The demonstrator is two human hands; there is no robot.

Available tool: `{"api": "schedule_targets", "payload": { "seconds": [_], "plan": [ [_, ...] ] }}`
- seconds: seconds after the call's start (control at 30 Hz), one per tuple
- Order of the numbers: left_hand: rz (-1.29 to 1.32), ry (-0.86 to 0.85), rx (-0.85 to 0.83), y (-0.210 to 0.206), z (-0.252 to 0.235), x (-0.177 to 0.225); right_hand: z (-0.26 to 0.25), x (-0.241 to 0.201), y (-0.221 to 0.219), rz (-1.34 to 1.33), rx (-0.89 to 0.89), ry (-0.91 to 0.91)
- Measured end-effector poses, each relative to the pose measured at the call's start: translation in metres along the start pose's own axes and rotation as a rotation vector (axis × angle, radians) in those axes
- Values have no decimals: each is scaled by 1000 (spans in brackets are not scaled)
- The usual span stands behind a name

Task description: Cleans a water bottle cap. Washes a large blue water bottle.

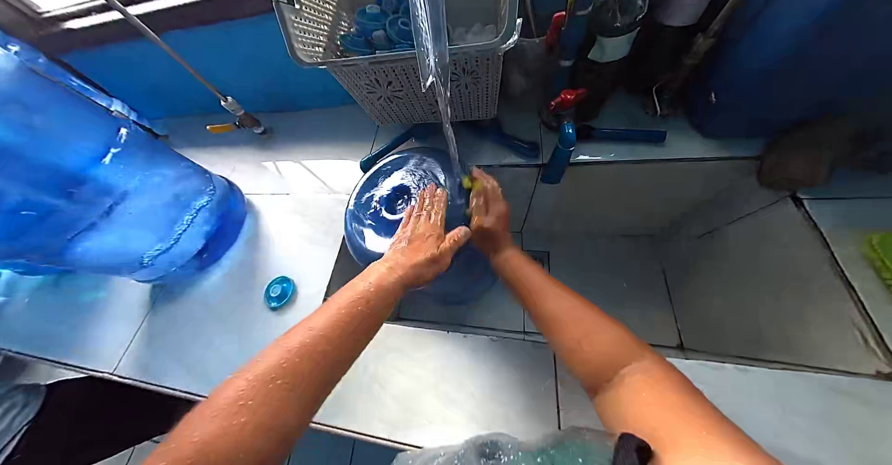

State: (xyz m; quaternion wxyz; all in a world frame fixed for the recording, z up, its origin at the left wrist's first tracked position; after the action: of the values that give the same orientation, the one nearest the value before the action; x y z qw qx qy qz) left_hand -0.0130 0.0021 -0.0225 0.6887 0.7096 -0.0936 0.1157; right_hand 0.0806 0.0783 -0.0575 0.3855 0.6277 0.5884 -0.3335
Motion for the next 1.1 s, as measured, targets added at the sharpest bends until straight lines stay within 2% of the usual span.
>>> {"api": "schedule_targets", "payload": {
  "seconds": [0.07,0.1,0.17,0.23,0.27,0.3,0.37,0.43,0.47,0.53,0.6,0.73,0.77,0.87,0.93,1.03,1.1],
  "plan": [
    [-45,-109,-78,-8,-2,6,-39,34,3,-86,-133,-345],
    [-49,-123,-57,-11,-7,4,-36,37,7,-92,-123,-395],
    [-4,-28,73,-2,-30,-14,2,19,15,-52,-41,-295],
    [36,203,140,6,-54,-29,45,8,13,-15,64,-233],
    [37,276,135,6,-59,-26,45,9,14,5,71,-237],
    [35,270,116,2,-56,-17,31,17,15,-5,36,-271],
    [-2,64,76,-9,-37,13,-21,47,13,-137,-63,-402],
    [-44,-74,84,-18,-25,22,-32,66,11,-242,-118,-576],
    [-36,-37,86,-16,-31,14,-15,59,12,-237,-80,-562],
    [11,149,121,-2,-54,-14,35,32,11,-198,9,-505],
    [25,258,122,3,-60,-16,49,26,9,-186,40,-537],
    [10,-95,27,-19,-31,23,-20,72,12,-197,-137,-651],
    [-7,-97,34,-19,-35,17,-17,71,12,-195,-120,-641],
    [20,172,69,0,-68,-19,35,24,13,-161,41,-471],
    [27,235,93,2,-70,-11,36,19,17,-162,86,-471],
    [47,-48,35,-17,-40,27,-25,61,20,-231,-73,-578],
    [-8,-113,25,-23,-37,30,-31,76,23,-205,-106,-654]
  ]
}}
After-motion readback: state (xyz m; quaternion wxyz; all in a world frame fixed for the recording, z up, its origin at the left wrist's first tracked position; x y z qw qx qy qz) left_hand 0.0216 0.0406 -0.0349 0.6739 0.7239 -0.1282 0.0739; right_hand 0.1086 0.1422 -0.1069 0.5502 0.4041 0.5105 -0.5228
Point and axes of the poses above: each hand's wrist, its own z-axis away from the middle knuckle, its own y-axis out of the back of the hand, x = y × z, the point moved 10 cm from there along -z, towards the middle knuckle, and after that the axes turned 9 degrees about x, right-handed, at the moved point
